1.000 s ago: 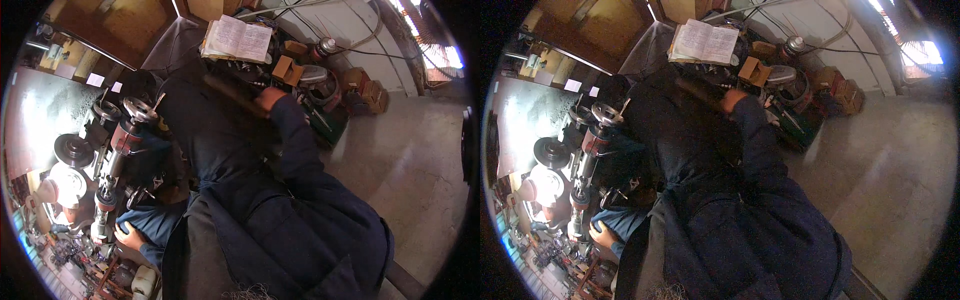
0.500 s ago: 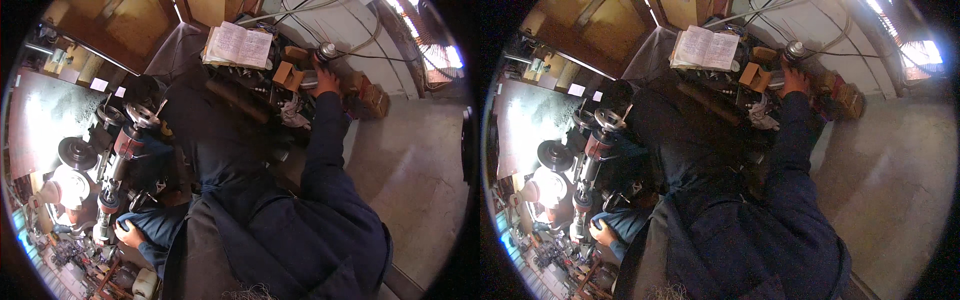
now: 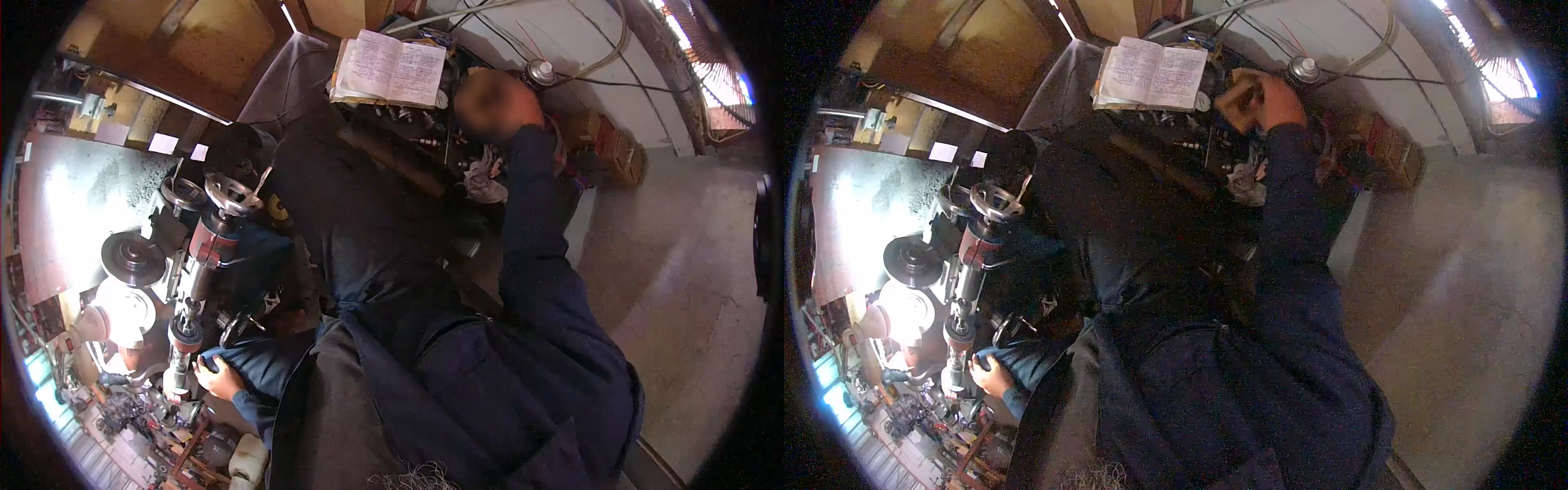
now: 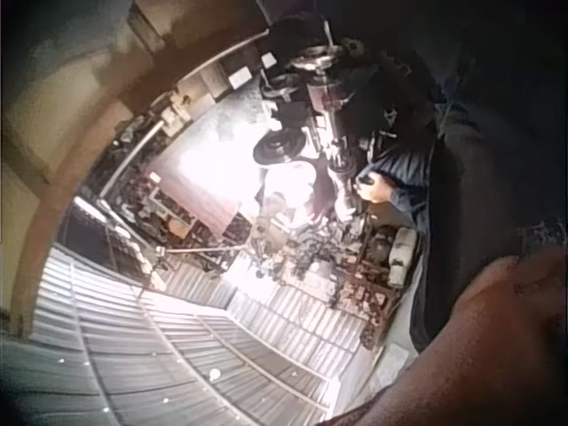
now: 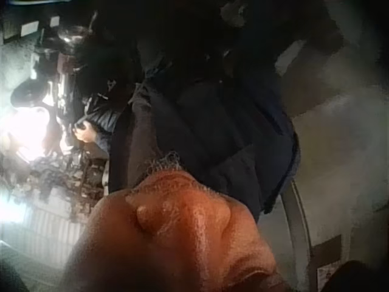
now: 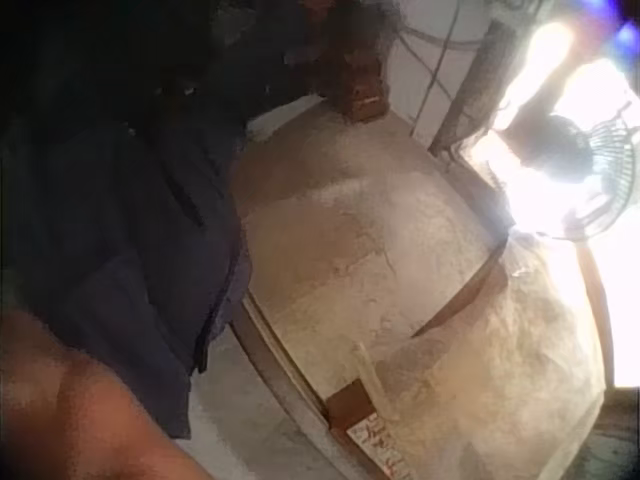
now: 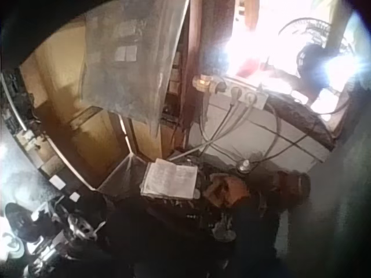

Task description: The person measures a metal component with calipers, polishes a cylindrical engine part using a belt sander, and then cleans metal shavings from a dustpan into a bag.

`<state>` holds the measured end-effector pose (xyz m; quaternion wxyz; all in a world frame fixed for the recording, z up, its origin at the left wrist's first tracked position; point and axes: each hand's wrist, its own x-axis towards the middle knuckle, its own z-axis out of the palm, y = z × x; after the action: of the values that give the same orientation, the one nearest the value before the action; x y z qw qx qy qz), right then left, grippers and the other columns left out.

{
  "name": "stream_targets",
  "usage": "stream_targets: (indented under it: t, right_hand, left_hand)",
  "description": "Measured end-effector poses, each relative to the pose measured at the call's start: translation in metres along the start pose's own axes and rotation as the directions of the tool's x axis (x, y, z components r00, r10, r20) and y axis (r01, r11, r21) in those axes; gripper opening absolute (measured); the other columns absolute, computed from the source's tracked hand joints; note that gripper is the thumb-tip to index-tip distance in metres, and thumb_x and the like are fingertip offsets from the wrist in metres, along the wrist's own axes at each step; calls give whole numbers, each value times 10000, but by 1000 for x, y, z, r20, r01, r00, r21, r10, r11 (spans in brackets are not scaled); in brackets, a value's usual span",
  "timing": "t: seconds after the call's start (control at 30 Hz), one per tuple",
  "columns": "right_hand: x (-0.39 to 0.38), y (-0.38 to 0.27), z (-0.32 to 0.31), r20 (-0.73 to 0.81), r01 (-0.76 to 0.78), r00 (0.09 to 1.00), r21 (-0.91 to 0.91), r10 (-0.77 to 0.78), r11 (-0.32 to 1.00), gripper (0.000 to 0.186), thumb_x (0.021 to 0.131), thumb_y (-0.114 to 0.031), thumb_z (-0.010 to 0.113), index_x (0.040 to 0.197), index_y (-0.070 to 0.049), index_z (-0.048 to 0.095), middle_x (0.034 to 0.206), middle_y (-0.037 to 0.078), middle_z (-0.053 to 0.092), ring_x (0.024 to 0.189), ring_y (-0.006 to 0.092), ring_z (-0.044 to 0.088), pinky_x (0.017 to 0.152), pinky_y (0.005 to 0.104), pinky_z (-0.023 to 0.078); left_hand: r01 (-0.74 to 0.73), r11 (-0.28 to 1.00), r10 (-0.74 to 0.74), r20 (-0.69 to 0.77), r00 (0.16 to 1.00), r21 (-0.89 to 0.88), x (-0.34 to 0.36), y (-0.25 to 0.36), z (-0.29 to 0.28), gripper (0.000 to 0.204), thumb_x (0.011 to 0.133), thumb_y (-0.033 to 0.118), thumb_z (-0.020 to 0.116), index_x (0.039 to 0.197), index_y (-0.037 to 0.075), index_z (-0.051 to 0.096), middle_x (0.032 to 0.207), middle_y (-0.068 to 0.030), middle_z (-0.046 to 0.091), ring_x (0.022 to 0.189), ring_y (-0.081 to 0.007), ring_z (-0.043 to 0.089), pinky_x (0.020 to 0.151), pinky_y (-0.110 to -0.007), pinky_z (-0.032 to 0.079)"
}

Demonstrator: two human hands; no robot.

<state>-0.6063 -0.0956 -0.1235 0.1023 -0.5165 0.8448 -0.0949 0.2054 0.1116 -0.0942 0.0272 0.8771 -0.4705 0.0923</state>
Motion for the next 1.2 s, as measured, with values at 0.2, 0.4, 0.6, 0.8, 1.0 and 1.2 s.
stream_targets:
  t: [0.2, 0.4, 0.6, 0.8, 1.0, 1.2]
  right_hand:
    - [31, -9, -18, -403, -24, 909, 206, 107, 978, 572, 929, -373, 691, 1394, -73, 547, 1371, 213, 572, 1214, 412, 575, 983, 596, 517]
    - [-5, 0, -60, -196, -22, 973, 450, 123, 893, 508, 950, -430, 638, 1273, -39, 648, 1222, 194, 673, 1100, 404, 646, 974, 571, 527]
    - [-66, 6, 34, 416, -194, 907, 294, 58, 936, 505, 918, -405, 677, 1285, -59, 643, 1220, 166, 690, 1100, 349, 673, 927, 495, 549]
    - [-95, -36, 94, -19, -241, 970, 74, 243, 968, 596, 835, -424, 789, 1245, -42, 589, 1029, 254, 704, 912, 436, 695, 797, 537, 550]
    - [-104, -48, 104, -122, -386, 905, 163, 407, 908, 573, 871, -456, 745, 1295, -114, 564, 1017, 240, 708, 905, 441, 690, 788, 549, 541]
    - [-95, -54, 123, -82, -363, 922, 149, 377, 920, 474, 887, -396, 731, 1240, -114, 589, 1027, 219, 712, 902, 429, 686, 755, 563, 531]
  left_hand:
    - [0, 1000, 0, 11, 1000, 2, 3, 1, -2, 462, 905, 325, 665, 1281, 57, 655, 1380, -189, 581, 1278, -362, 529, 1097, -459, 397]
    - [-36, 999, 36, -8, 999, 22, 3, 3, -1, 448, 905, 301, 668, 1272, 43, 655, 1386, -189, 579, 1277, -362, 532, 1100, -452, 396]
    - [-35, 999, 35, -5, 999, 23, 6, -12, 7, 452, 901, 308, 678, 1277, 58, 658, 1393, -194, 574, 1298, -355, 519, 1108, -453, 384]
    - [-54, 997, 51, 51, 997, 47, 9, 1, 2, 471, 900, 331, 670, 1296, 78, 647, 1397, -201, 568, 1294, -367, 512, 1106, -462, 373]
    - [-81, 996, 81, 8, 997, 24, 8, -12, 9, 456, 897, 314, 664, 1274, 57, 655, 1382, -200, 582, 1278, -370, 529, 1099, -460, 384]
    - [-54, 998, 54, 14, 998, 13, 8, 1, 4, 447, 876, 267, 655, 1261, 39, 656, 1396, -188, 579, 1283, -364, 533, 1100, -458, 392]
